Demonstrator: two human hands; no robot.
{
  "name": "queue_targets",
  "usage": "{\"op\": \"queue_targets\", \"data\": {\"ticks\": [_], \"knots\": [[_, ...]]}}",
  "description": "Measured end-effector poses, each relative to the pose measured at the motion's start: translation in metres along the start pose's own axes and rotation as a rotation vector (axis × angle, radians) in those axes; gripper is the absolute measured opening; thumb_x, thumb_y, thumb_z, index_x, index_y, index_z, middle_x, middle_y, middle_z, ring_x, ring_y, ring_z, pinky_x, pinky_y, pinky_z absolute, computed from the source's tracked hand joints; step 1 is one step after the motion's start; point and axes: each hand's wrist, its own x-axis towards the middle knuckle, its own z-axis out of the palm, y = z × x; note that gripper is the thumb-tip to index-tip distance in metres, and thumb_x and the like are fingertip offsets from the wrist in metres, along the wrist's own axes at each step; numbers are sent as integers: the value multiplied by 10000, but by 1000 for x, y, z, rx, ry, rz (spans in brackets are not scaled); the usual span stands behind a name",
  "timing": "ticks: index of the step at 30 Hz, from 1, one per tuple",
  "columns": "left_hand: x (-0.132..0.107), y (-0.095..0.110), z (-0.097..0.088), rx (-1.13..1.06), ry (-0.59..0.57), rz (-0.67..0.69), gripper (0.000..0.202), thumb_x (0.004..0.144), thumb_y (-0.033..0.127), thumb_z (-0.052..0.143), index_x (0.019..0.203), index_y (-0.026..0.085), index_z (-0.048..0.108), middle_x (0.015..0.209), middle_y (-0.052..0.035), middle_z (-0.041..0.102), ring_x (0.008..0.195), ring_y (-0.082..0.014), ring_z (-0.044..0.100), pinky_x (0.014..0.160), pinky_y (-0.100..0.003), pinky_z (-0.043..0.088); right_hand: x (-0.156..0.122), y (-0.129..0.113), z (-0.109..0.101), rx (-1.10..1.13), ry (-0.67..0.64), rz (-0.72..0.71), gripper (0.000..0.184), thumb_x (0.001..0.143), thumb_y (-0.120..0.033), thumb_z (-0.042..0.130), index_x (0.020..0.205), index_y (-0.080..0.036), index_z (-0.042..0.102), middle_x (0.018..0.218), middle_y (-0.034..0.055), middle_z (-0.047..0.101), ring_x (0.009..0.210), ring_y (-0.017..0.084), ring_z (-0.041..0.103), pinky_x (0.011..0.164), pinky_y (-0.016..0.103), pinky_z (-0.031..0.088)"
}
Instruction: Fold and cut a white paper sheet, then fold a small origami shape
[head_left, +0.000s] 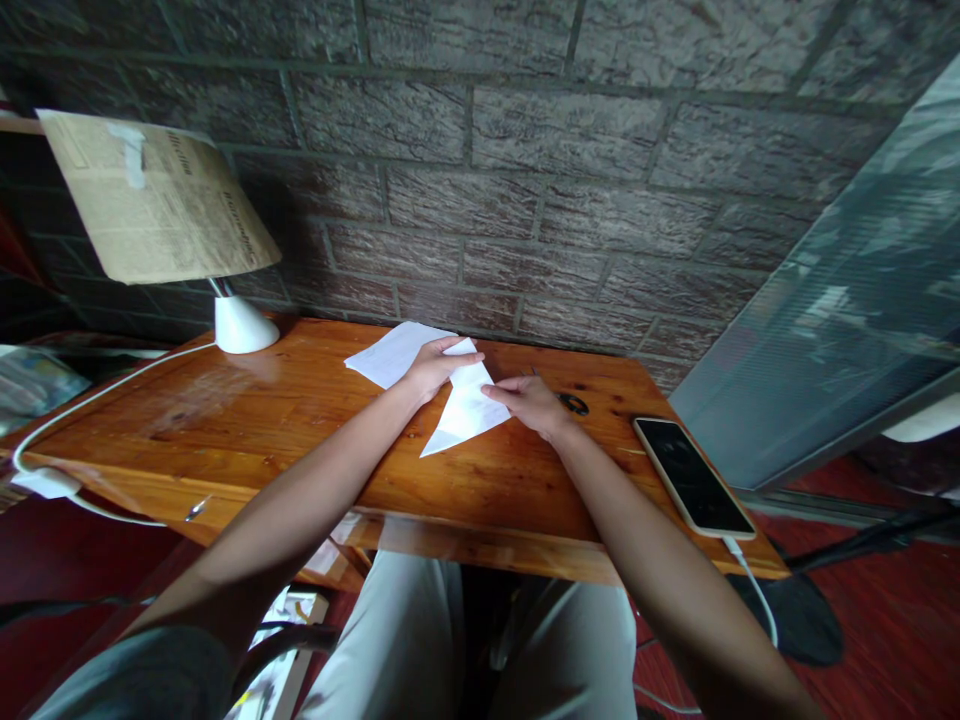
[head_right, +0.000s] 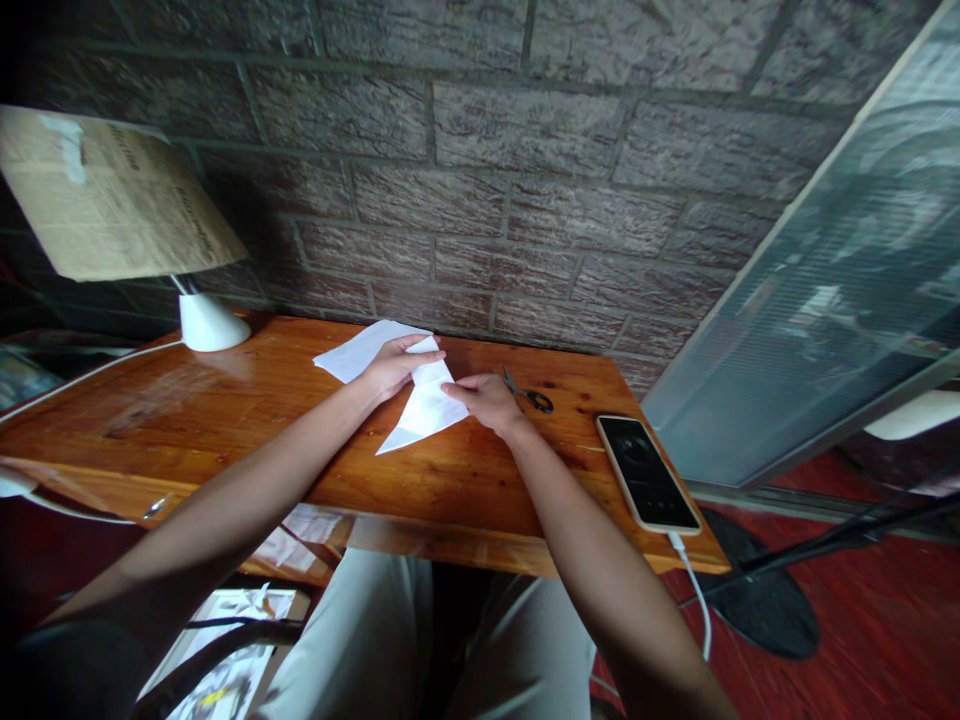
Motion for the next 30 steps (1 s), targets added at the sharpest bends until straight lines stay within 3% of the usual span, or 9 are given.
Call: {"op": "queue_targets", "data": {"ticks": [6, 13, 18, 21, 25, 30], "knots": [[2, 4, -2, 78, 66, 86, 515, 407, 274, 934, 857, 127, 733, 719, -4, 696, 596, -121, 600, 598, -255, 459, 3, 4, -2, -17, 12, -18, 400, 710, -551, 712, 753, -155, 750, 652, 2, 683, 574, 125, 541, 535, 242, 382], [2, 7, -4, 79, -25, 106, 436, 525, 430, 892, 791, 115, 752, 719, -49, 723, 592, -132, 606, 580, -248, 449, 0, -3, -3, 42, 6, 17, 421, 672, -544, 759, 797, -143, 767, 686, 21, 710, 583, 126, 571, 556, 240, 413], [2, 11, -4, 18, -12, 99, 461, 579, 525, 847, 759, 114, 741, 709, -67, 726, 599, -141, 616, 609, -264, 471, -2, -6, -3, 82, 28, 47, 359, 677, -505, 766, 786, -163, 766, 703, 19, 721, 624, 138, 615, 594, 246, 463], [0, 10, -3, -6, -22, 61, 456, 545, 434, 889, 846, 126, 739, 766, -51, 732, 626, -133, 622, 619, -257, 472, -1, -2, -5, 67, 47, 32, 337, 677, -497, 761, 766, -172, 764, 699, 15, 721, 642, 154, 630, 605, 257, 480], [-3, 4, 1, 6, -14, 37, 608, 436, 251, 941, 993, 146, 720, 718, 11, 695, 615, -119, 608, 624, -253, 473, 1, 3, -5, 19, 84, -26, 343, 686, -510, 747, 741, -172, 761, 674, 8, 708, 624, 164, 620, 590, 264, 472], [-1, 3, 2, -4, 13, 85, 493, 483, 314, 921, 895, 122, 730, 741, -29, 719, 617, -139, 622, 624, -270, 480, 2, 1, -3, 21, 90, -70, 338, 701, -503, 736, 742, -168, 757, 664, -2, 693, 610, 158, 601, 580, 259, 449]]}}
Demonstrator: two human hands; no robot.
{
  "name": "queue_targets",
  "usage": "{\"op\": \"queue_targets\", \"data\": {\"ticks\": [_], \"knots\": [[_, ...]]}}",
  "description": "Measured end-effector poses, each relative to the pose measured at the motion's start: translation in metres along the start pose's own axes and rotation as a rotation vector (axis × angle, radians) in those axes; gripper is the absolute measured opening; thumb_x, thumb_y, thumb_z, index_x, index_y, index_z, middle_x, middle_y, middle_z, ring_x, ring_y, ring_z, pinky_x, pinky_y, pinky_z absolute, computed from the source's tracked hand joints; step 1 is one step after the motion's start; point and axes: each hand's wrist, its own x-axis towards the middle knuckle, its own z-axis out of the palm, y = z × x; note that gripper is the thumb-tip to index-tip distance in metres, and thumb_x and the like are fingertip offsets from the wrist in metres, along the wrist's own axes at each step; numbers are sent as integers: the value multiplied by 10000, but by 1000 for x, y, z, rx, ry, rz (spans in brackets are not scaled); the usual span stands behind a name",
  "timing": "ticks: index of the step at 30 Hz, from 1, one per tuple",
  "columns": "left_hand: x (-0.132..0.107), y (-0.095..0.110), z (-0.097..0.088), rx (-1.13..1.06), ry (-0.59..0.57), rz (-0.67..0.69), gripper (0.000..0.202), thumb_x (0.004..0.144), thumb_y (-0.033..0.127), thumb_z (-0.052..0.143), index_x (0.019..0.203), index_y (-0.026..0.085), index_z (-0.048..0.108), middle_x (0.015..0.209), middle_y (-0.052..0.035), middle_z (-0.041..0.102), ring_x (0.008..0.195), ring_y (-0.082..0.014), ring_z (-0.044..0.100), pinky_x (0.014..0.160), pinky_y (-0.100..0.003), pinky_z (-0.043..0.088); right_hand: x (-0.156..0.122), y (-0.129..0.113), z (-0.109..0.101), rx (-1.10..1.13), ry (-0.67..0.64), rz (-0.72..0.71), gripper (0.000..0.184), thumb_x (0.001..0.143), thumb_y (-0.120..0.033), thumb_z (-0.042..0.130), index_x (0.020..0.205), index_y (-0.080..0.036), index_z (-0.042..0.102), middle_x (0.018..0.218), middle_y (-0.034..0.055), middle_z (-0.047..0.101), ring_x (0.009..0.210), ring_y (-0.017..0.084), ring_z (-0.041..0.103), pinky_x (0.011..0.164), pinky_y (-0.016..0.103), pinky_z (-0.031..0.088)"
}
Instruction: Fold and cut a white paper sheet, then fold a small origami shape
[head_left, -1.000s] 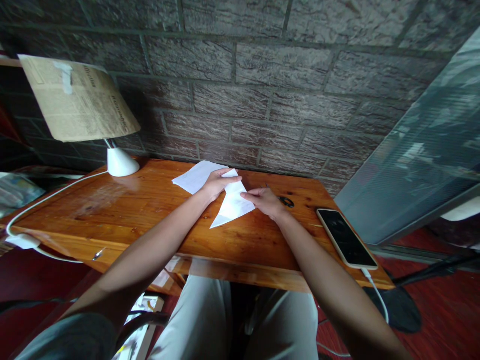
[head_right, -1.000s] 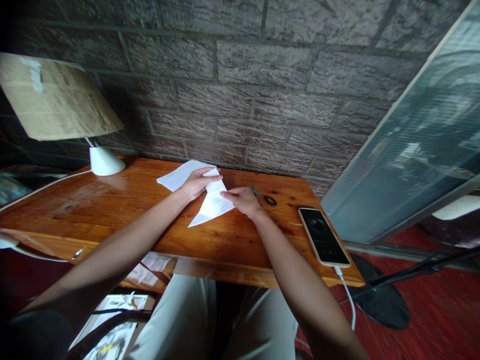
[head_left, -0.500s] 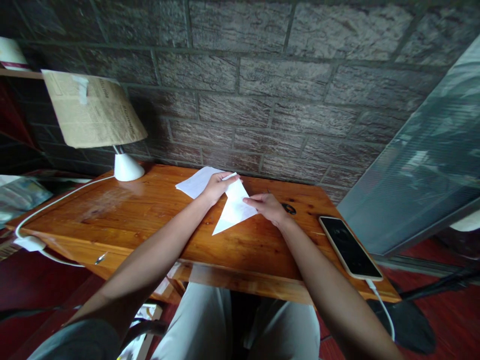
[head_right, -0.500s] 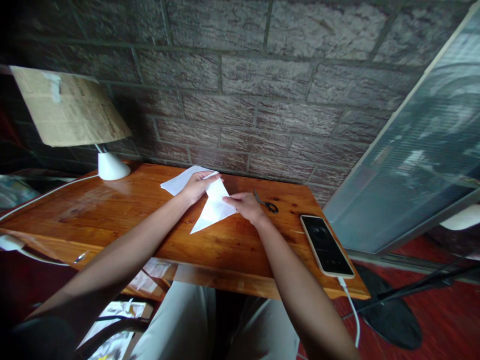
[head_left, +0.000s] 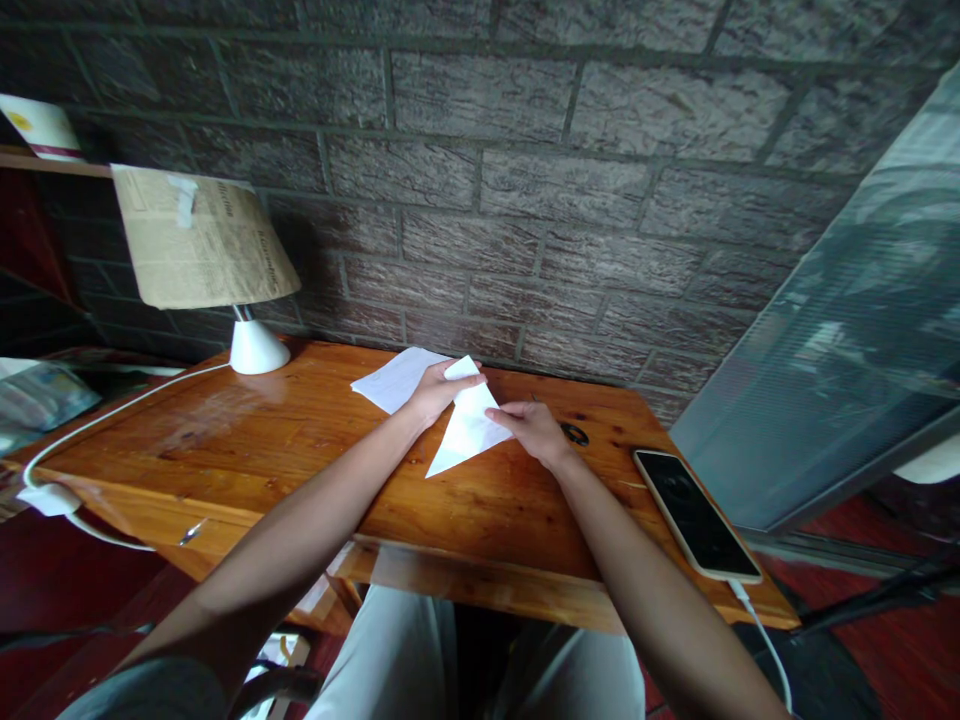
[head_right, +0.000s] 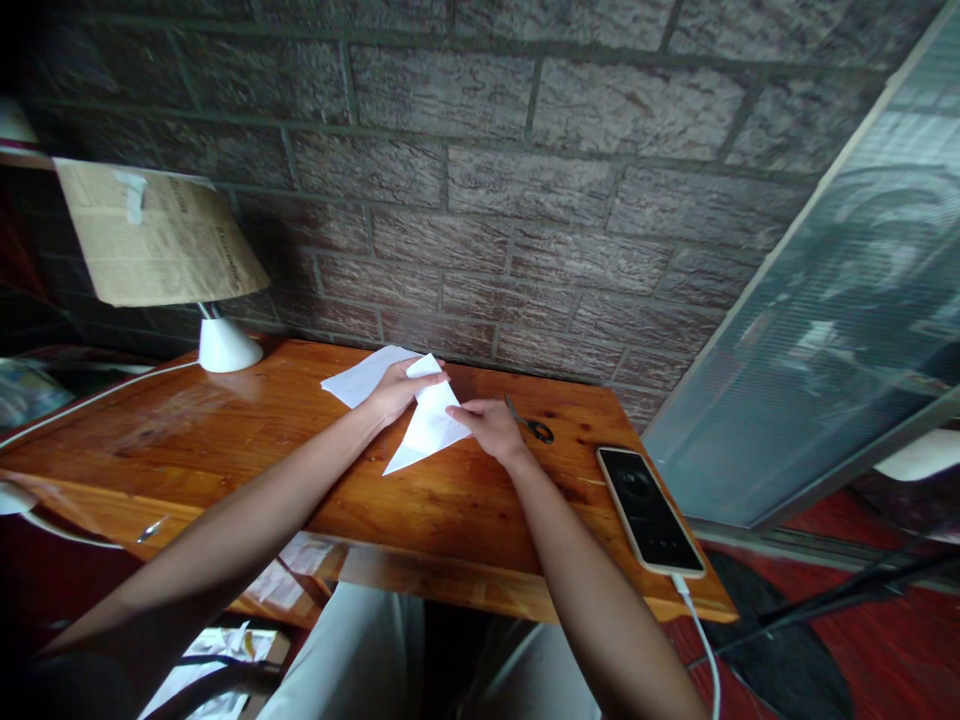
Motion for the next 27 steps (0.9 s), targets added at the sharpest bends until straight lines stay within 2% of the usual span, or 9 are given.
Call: {"op": "queue_targets", "data": {"ticks": [4, 8, 14, 19, 27], "knots": [[3, 8, -7, 37, -32, 2, 413, 557, 422, 877, 787, 106, 744, 739, -77, 736, 602, -156, 624, 601, -278, 462, 0, -2, 0, 25, -32, 8, 324, 706, -490, 734, 754, -170, 757, 680, 6, 701, 606, 155, 594, 594, 265, 451], [3, 15, -12, 134, -32, 70, 399, 550, 424, 878, 782, 121, 763, 712, -52, 730, 586, -143, 608, 588, -263, 439, 0, 1, -4, -4, -36, 14, 334, 717, -497, 723, 764, -168, 754, 690, 7, 698, 609, 150, 582, 591, 260, 436], [-4, 16, -5, 178, 27, 222, 357, 529, 394, 889, 746, 152, 743, 699, -25, 720, 596, -136, 606, 582, -251, 444, 1, 6, -5, -52, -145, -4, 348, 718, -514, 710, 757, -169, 721, 684, -1, 670, 638, 143, 566, 598, 247, 412], [-9, 18, 0, 301, 35, 357, 322, 585, 412, 859, 752, 158, 755, 758, -47, 742, 686, -168, 647, 636, -269, 475, 1, 5, -4, -35, -182, -4, 373, 707, -532, 724, 763, -163, 705, 718, 3, 670, 669, 140, 564, 628, 248, 415], [-15, 25, 1, 309, -45, 377, 302, 633, 406, 836, 811, 171, 769, 873, -68, 767, 819, -206, 691, 769, -304, 510, 1, 4, -5, -30, -191, -4, 383, 707, -544, 727, 779, -168, 705, 738, 2, 680, 691, 147, 580, 654, 258, 432]]}}
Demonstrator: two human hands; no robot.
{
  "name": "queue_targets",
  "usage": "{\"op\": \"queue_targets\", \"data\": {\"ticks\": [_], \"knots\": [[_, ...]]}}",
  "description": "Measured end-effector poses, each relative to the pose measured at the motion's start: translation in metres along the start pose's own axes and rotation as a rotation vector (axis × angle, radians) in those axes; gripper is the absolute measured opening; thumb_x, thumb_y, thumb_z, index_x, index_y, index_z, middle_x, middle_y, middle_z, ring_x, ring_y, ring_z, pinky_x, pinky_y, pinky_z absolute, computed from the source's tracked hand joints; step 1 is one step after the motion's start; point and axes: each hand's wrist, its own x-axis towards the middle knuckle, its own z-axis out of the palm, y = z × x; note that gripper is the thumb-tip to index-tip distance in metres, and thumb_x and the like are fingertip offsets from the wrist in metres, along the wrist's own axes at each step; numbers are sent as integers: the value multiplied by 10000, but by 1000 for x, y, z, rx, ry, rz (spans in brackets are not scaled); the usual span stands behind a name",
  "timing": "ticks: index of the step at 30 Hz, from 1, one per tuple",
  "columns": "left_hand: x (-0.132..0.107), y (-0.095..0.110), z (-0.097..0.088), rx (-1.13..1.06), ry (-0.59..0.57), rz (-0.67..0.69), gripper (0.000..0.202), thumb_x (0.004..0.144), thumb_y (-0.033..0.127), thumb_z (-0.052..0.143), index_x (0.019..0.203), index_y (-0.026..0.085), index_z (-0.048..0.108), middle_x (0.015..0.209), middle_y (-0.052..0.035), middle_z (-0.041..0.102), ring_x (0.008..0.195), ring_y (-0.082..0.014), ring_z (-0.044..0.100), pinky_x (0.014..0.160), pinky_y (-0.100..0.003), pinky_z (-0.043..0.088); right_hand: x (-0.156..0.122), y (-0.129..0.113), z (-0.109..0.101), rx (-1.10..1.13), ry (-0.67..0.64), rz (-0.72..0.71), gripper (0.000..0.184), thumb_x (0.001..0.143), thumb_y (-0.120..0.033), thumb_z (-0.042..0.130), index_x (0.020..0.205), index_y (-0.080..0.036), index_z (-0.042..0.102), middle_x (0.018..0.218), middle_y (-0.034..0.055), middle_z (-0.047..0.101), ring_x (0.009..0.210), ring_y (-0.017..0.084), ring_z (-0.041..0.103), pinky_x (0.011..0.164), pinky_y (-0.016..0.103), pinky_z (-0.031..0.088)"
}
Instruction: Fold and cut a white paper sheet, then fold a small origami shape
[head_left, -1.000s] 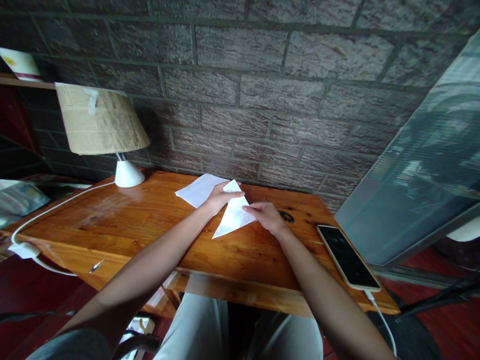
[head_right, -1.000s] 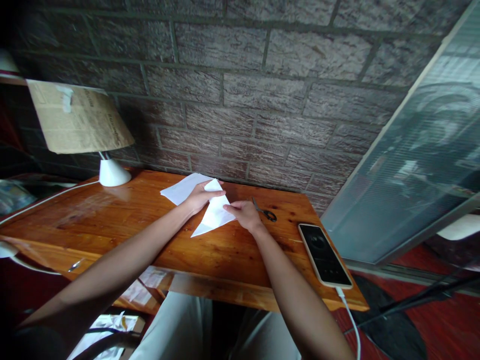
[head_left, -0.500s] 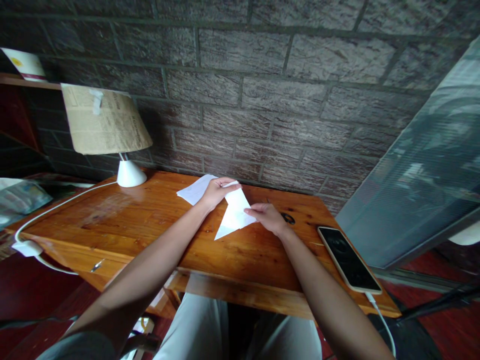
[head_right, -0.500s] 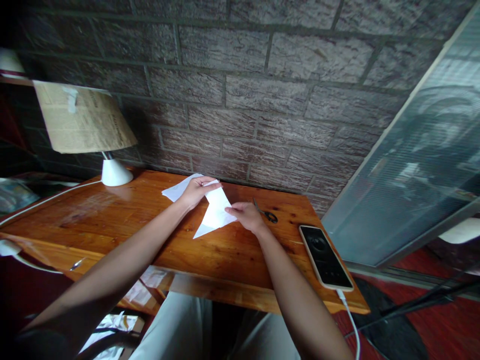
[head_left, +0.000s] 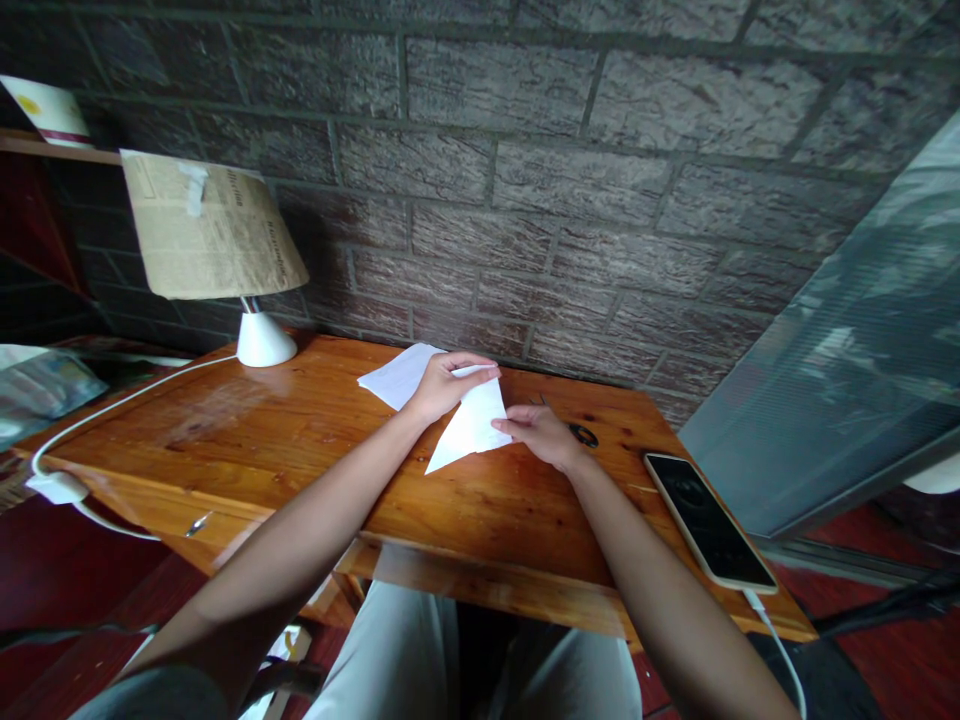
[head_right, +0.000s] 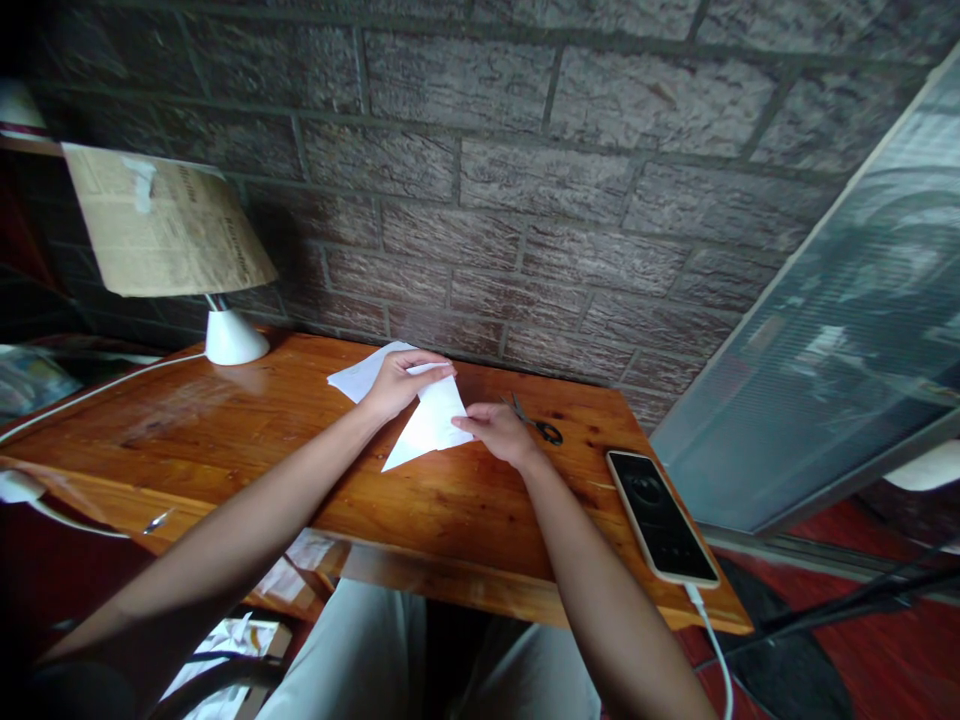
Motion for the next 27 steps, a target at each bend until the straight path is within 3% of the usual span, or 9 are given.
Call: {"op": "queue_targets", "data": {"ticks": [7, 11, 17, 23, 25, 27], "knots": [[-2, 3, -2, -36, -21, -42, 314, 651, 417, 828, 828, 167, 763, 885, -75, 763, 847, -220, 695, 785, -309, 511, -1, -5, 2, 3, -23, -16, 398, 700, -558, 729, 774, -168, 705, 733, 2, 684, 676, 146, 578, 650, 257, 423], [-1, 4, -2, -139, -37, -107, 362, 660, 462, 818, 829, 148, 753, 829, -81, 761, 743, -207, 692, 685, -295, 513, -3, -10, 3, 4, -38, -31, 389, 689, -544, 742, 732, -160, 697, 685, -10, 664, 640, 131, 557, 622, 249, 400], [9, -4, -7, -296, 83, -198, 454, 596, 526, 842, 798, 141, 712, 725, -54, 731, 620, -160, 647, 613, -271, 496, -4, -16, 5, 82, -31, -38, 330, 706, -493, 747, 784, -173, 729, 746, 4, 707, 683, 137, 602, 654, 254, 439], [21, -28, -19, -186, 244, -183, 469, 623, 595, 784, 730, 152, 672, 655, -29, 676, 591, -144, 593, 587, -262, 457, 3, -11, 3, 132, 318, -118, 393, 699, -535, 734, 852, -173, 753, 815, 48, 738, 724, 168, 634, 683, 286, 487], [20, -27, -22, -39, 260, -122, 428, 653, 548, 778, 807, 159, 685, 739, -52, 702, 702, -186, 637, 642, -283, 479, 4, -8, -2, 152, 402, -106, 418, 690, -548, 734, 861, -167, 753, 818, 62, 741, 728, 177, 638, 687, 292, 497], [17, -19, -23, 174, 248, 27, 396, 660, 439, 802, 943, 179, 705, 989, -95, 727, 969, -247, 647, 794, -328, 494, 5, -5, -6, 155, 409, -80, 417, 673, -534, 749, 866, -165, 755, 827, 65, 743, 730, 179, 639, 686, 290, 498]]}}
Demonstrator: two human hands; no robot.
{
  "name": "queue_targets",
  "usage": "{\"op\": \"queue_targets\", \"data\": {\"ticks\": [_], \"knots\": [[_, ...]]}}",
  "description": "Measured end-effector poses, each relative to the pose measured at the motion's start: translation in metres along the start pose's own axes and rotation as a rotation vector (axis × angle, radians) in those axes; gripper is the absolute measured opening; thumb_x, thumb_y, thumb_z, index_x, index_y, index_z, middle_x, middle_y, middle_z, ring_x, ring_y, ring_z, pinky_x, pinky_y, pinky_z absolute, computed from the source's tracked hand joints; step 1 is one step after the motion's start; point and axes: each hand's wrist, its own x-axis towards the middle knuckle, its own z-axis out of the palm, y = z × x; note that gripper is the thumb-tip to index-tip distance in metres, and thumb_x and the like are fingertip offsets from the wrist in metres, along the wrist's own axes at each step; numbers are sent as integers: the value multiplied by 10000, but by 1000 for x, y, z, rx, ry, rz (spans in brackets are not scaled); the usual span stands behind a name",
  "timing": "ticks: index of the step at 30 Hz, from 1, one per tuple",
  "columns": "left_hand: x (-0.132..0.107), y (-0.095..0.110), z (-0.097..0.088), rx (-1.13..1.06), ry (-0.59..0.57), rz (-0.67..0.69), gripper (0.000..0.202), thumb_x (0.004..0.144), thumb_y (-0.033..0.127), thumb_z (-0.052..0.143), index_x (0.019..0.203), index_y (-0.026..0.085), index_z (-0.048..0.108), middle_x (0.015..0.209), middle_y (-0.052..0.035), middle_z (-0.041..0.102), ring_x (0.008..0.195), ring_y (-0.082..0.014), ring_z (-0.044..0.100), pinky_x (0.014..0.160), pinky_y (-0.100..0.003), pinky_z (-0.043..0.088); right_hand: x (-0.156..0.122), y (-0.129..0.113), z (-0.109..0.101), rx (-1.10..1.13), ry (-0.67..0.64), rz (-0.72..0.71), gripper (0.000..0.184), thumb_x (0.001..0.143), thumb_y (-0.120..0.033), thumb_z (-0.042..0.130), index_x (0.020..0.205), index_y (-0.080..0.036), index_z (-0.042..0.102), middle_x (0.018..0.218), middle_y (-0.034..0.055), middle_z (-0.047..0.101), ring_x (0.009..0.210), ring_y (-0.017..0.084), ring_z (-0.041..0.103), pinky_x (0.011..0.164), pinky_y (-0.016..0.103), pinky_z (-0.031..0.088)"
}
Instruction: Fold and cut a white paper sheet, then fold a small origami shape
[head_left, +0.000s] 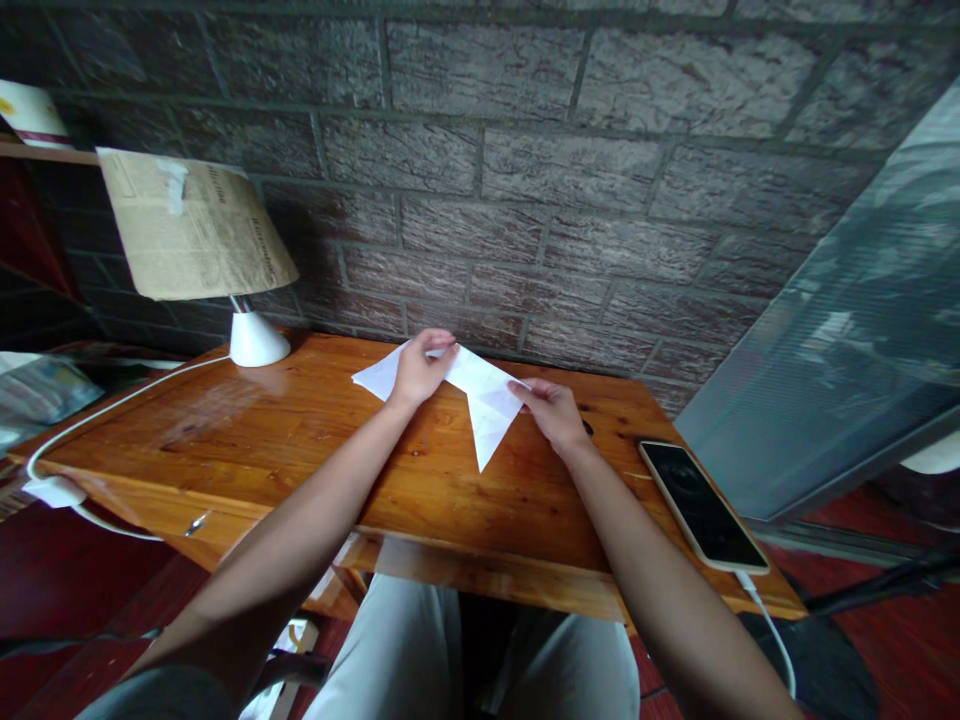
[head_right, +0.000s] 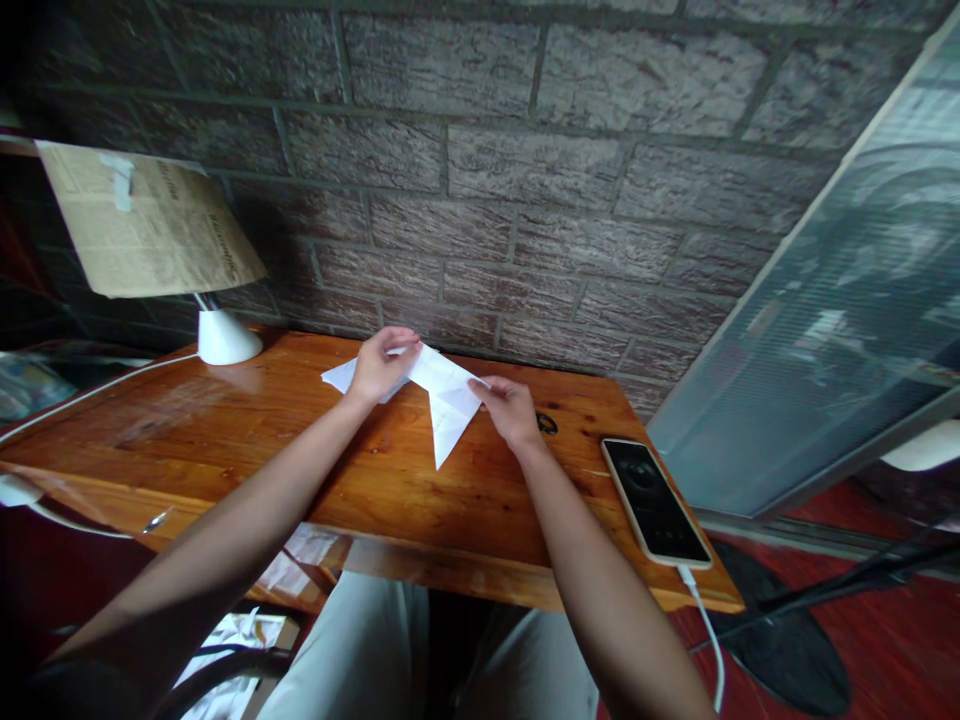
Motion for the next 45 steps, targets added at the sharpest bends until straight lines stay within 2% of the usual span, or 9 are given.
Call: {"op": "queue_targets", "data": {"ticks": [2, 3, 5, 7, 10, 15, 28, 38, 45], "knots": [[-5, 11, -1, 157, -81, 185, 392, 653, 352, 819, 1010, 220, 725, 1233, -100, 667, 1237, -291, 525, 970, -380, 439, 1, 2, -3, -39, -65, 5, 387, 675, -512, 751, 851, -167, 758, 806, 52, 739, 713, 172, 632, 679, 283, 488], [-8, 17, -1, 196, -180, 219, 327, 678, 335, 803, 983, 234, 741, 1225, -89, 677, 1267, -295, 503, 1007, -393, 414, 0, 2, -4, -66, -111, -6, 369, 686, -505, 742, 836, -169, 760, 790, 43, 734, 704, 168, 628, 676, 281, 482], [-14, 23, 2, 208, -457, 184, 151, 721, 338, 770, 833, 236, 770, 986, -80, 749, 1092, -283, 616, 954, -363, 440, -1, 1, -5, -114, -197, -42, 342, 710, -494, 722, 814, -170, 762, 775, 30, 728, 703, 164, 626, 680, 277, 471], [-18, 24, 4, 204, -717, 111, 147, 761, 367, 728, 762, 228, 776, 780, -61, 747, 812, -237, 667, 797, -313, 480, -3, -2, -5, -138, -243, -53, 334, 713, -484, 723, 813, -168, 765, 778, 23, 727, 707, 163, 626, 672, 270, 460], [-20, 19, 4, 121, -888, -2, 222, 782, 407, 696, 768, 204, 784, 730, -54, 743, 652, -190, 639, 633, -263, 467, -6, -9, -7, -109, -239, -2, 348, 692, -476, 750, 832, -157, 761, 776, 25, 724, 680, 155, 615, 629, 257, 449], [-20, 17, 4, -47, -890, -200, 279, 730, 429, 745, 852, 183, 796, 793, -82, 755, 655, -192, 647, 639, -283, 498, -7, -16, -10, -7, -229, 32, 370, 656, -456, 790, 867, -155, 757, 811, 38, 736, 680, 148, 616, 638, 257, 470], [-26, 6, 17, -83, -762, -185, 273, 674, 431, 770, 743, 166, 775, 750, -85, 753, 622, -194, 650, 580, -280, 507, -7, -16, -6, -56, -162, -7, 411, 709, -538, 726, 900, -176, 766, 825, 31, 734, 696, 151, 606, 638, 259, 461], [-21, 3, 10, 9, -885, -201, 207, 689, 357, 759, 767, 168, 787, 711, -70, 729, 612, -169, 615, 603, -272, 469, -1, -18, -18, 10, 33, 9, 408, 678, -535, 750, 859, -170, 751, 750, 36, 729, 604, 147, 591, 566, 268, 445], [-13, 1, -1, 50, -940, -197, 260, 695, 394, 771, 769, 145, 778, 700, -64, 730, 609, -165, 631, 595, -262, 479, 1, -21, -24, 95, 88, 14, 395, 625, -509, 798, 819, -166, 759, 735, 42, 742, 590, 151, 616, 570, 270, 480]]}}
